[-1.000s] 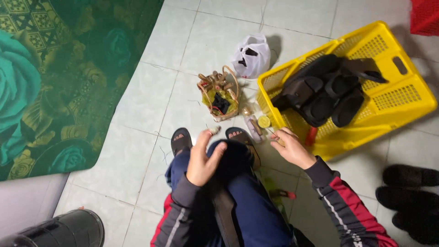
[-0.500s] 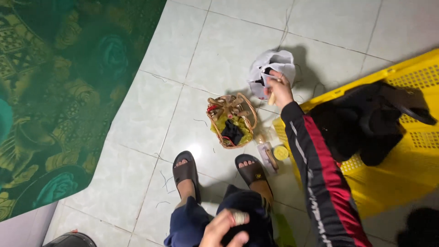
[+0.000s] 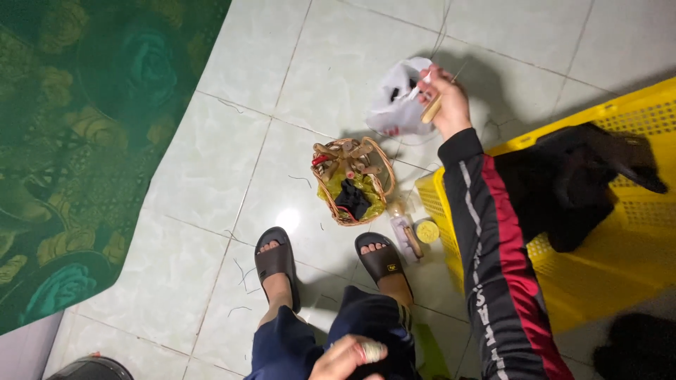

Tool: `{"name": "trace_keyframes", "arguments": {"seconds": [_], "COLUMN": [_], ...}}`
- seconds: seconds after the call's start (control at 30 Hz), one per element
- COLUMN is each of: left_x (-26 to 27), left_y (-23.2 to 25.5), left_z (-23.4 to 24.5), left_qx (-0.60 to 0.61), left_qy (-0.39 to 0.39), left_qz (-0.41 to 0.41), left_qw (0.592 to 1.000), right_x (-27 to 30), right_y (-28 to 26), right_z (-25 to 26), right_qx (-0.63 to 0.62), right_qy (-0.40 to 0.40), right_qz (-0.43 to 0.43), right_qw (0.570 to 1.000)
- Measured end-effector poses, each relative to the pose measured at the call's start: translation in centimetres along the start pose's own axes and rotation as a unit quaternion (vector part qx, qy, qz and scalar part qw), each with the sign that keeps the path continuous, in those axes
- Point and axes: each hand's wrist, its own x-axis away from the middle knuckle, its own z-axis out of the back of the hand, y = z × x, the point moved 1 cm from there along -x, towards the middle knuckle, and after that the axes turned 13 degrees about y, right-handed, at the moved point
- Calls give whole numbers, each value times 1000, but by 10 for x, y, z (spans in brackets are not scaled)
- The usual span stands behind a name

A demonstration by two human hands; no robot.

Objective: Hand-stitching the sole of a brown sandal using a needle and thread while sitting on the floor.

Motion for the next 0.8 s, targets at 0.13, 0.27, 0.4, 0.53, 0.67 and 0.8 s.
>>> {"name": "trace_keyframes", "arguments": {"seconds": [0.13,0.27,0.4,0.53,0.67,0.8], "left_x": [-52,-46,-32,-18,-7,11], "left_y": [44,60,50,31,33,86], "left_z": [3,2,0,-4,-13,-26], "left_qx": [30,-5,30,76,89,-43], "left_qy": [-1,32,38,39,64,136], "left_qz": [65,47,91,107,99,-111], "left_qw": [997,998,995,991,989,983], "right_x": [93,196,295,390,447,465], "right_y": [-76,-129,-185,-227,-230,-207], "right_z": [-8,5,41,76,79,78], "right_qx": [14,33,-18,60,169,201], "right_qy": [-49,-109,-256,-309,-297,-302], "right_qz": [55,135,221,279,284,218], "right_qw": [997,984,941,907,896,906]}}
